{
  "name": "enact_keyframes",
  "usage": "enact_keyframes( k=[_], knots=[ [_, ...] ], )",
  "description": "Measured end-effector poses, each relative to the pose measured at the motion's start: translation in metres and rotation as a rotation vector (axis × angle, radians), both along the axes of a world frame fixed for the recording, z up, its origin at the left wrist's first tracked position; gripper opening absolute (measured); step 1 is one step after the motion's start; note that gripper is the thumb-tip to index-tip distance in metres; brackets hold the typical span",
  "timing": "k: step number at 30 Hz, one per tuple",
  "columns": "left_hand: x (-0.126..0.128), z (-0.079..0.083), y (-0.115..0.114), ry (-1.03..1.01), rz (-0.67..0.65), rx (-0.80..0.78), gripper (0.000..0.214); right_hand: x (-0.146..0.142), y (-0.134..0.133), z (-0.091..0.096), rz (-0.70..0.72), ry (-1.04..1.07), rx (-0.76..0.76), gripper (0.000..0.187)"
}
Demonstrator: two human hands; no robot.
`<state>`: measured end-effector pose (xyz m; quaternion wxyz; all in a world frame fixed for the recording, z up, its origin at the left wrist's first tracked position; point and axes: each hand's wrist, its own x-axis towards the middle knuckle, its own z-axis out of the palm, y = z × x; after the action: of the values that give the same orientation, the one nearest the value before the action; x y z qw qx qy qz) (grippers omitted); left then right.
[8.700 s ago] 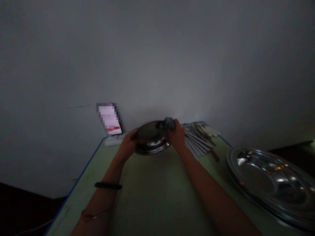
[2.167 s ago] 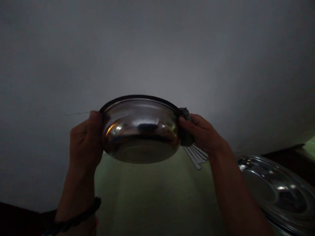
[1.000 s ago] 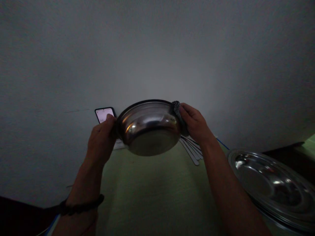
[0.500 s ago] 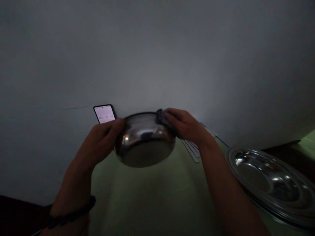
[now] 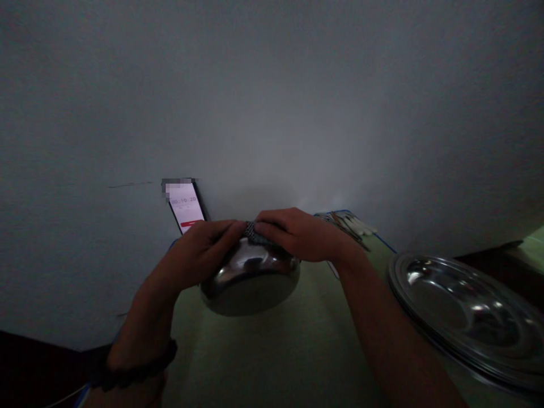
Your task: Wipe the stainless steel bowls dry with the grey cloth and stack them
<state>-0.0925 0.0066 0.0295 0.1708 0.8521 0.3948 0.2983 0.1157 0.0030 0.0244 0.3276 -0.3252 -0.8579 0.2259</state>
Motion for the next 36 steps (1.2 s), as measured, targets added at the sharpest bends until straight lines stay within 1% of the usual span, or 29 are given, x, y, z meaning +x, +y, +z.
enact_keyframes(
  k=[1, 3, 4, 7, 8, 9, 10, 11, 12, 13, 15, 16, 17, 18, 19, 22, 24, 25, 27, 28, 29, 33, 35, 36],
  knots=[
    [0.002, -0.003, 0.003, -0.011, -0.011, -0.010, 0.039, -0.001, 0.002, -0.002, -0.003, -0.011, 0.001, 0.025],
    [0.001, -0.008, 0.009, -0.091, 0.039, -0.008, 0.038, 0.003, 0.008, -0.007, -0.027, 0.054, 0.008, 0.027],
    [-0.001, -0.010, 0.012, -0.151, 0.088, -0.009, 0.037, 0.008, 0.012, -0.010, -0.060, 0.130, 0.014, 0.027],
    [-0.011, -0.015, 0.021, -0.349, 0.246, -0.028, 0.040, 0.025, 0.022, -0.018, -0.215, 0.457, 0.025, 0.031],
    [-0.014, -0.015, 0.022, -0.396, 0.291, -0.034, 0.041, 0.029, 0.023, -0.020, -0.249, 0.534, 0.016, 0.032],
    [-0.016, -0.014, 0.022, -0.427, 0.327, -0.032, 0.042, 0.031, 0.023, -0.020, -0.255, 0.567, -0.001, 0.033],
    [-0.017, -0.013, 0.021, -0.439, 0.346, -0.022, 0.042, 0.031, 0.022, -0.019, -0.239, 0.553, -0.024, 0.034],
    [-0.017, -0.012, 0.018, -0.427, 0.338, -0.013, 0.041, 0.028, 0.019, -0.018, -0.205, 0.494, -0.048, 0.034],
    [-0.016, -0.010, 0.016, -0.385, 0.300, -0.020, 0.041, 0.023, 0.016, -0.016, -0.161, 0.399, -0.069, 0.033],
    [-0.014, -0.008, 0.012, -0.310, 0.234, -0.041, 0.041, 0.018, 0.013, -0.013, -0.114, 0.287, -0.083, 0.032],
    [-0.008, -0.007, 0.007, -0.111, 0.060, -0.102, 0.041, 0.006, 0.006, -0.008, -0.037, 0.076, -0.091, 0.029],
    [-0.006, -0.007, 0.005, -0.040, -0.005, -0.124, 0.041, 0.002, 0.005, -0.007, -0.020, 0.007, -0.084, 0.028],
    [-0.004, -0.008, 0.005, -0.015, -0.038, -0.132, 0.040, -0.001, 0.004, -0.007, -0.021, -0.019, -0.069, 0.028],
    [-0.004, -0.010, 0.006, -0.054, -0.033, -0.133, 0.039, -0.002, 0.005, -0.008, -0.038, -0.003, -0.053, 0.028],
    [-0.004, -0.013, 0.009, -0.141, 0.003, -0.129, 0.039, -0.001, 0.007, -0.010, -0.069, 0.049, -0.034, 0.030],
    [-0.011, -0.022, 0.019, -0.420, 0.138, -0.126, 0.040, 0.006, 0.017, -0.020, -0.204, 0.326, 0.022, 0.033],
    [-0.016, -0.026, 0.024, -0.528, 0.225, -0.097, 0.043, 0.011, 0.022, -0.025, -0.258, 0.476, 0.027, 0.035],
    [-0.018, -0.026, 0.025, -0.542, 0.259, -0.082, 0.043, 0.013, 0.023, -0.026, -0.259, 0.494, 0.014, 0.036],
    [-0.019, -0.024, 0.022, -0.512, 0.297, -0.092, 0.044, 0.014, 0.021, -0.025, -0.220, 0.411, -0.034, 0.036],
    [-0.018, -0.021, 0.019, -0.464, 0.286, -0.111, 0.045, 0.013, 0.018, -0.023, -0.196, 0.339, -0.050, 0.036],
    [-0.017, -0.017, 0.015, -0.399, 0.249, -0.138, 0.045, 0.011, 0.015, -0.019, -0.174, 0.265, -0.061, 0.036],
    [-0.004, 0.000, 0.000, -0.074, -0.010, -0.238, 0.041, -0.002, 0.001, -0.005, -0.058, 0.001, -0.099, 0.033],
    [0.001, 0.000, -0.001, -0.011, -0.099, -0.274, 0.039, -0.005, -0.002, -0.002, -0.010, -0.064, -0.111, 0.032],
    [0.001, -0.002, 0.000, -0.039, -0.118, -0.282, 0.039, -0.004, -0.002, -0.002, -0.008, -0.058, -0.104, 0.032]
  ],
)
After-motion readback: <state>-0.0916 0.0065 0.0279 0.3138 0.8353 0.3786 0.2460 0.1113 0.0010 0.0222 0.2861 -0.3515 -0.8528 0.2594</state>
